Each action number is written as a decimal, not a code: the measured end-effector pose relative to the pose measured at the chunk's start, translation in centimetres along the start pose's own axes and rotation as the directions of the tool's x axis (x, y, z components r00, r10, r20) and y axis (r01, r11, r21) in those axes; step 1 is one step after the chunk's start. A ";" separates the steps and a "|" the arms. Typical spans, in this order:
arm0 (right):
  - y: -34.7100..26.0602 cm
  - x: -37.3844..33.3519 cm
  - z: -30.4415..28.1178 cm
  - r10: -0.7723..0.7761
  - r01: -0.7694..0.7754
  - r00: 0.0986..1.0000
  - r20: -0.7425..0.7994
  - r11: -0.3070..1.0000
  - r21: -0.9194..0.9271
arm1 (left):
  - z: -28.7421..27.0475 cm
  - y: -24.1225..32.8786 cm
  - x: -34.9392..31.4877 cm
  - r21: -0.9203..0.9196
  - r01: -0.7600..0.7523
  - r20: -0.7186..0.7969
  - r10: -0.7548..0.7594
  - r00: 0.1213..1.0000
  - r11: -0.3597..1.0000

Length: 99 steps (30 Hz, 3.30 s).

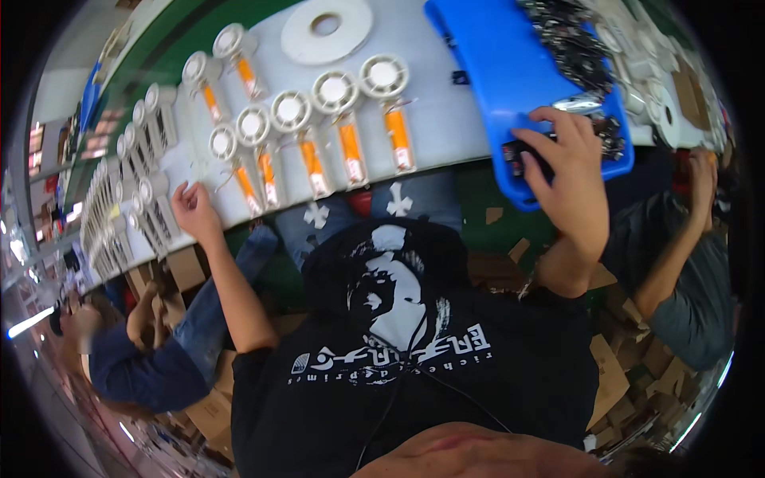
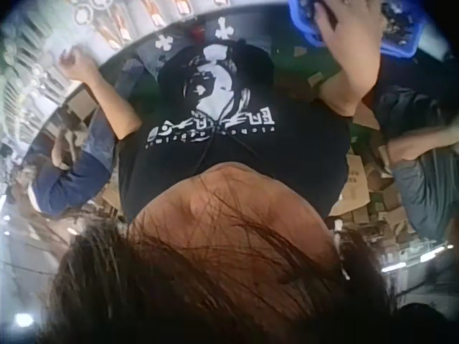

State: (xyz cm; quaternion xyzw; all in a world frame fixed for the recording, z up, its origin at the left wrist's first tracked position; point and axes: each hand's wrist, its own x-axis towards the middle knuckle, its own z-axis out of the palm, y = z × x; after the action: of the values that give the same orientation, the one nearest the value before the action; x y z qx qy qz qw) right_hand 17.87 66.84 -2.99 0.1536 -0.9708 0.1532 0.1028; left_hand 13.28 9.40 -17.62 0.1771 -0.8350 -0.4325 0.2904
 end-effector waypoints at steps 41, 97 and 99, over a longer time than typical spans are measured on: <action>-7.6 -7.8 11.9 -0.265 -0.941 0.327 0.907 -0.181 0.287 | -11.7 -1.6 -20.4 -0.021 0.585 0.887 -0.255 0.385 0.811; -9.7 -0.2 8.5 -0.926 -0.664 0.359 0.117 -0.165 0.729 | -7.5 12.1 -11.8 -0.476 0.578 0.856 0.500 0.132 0.663; -10.6 0.9 7.7 -0.931 -0.617 0.356 0.082 -0.169 0.768 | -6.1 14.3 -10.6 -0.484 0.629 0.740 0.668 -0.076 0.608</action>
State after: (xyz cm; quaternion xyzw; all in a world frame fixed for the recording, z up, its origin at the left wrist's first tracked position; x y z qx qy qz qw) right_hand 19.30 54.50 -7.11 0.4182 -0.2700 0.6675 -0.5538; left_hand 24.66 19.46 -6.52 -0.3700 -0.4558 -0.7169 -0.3760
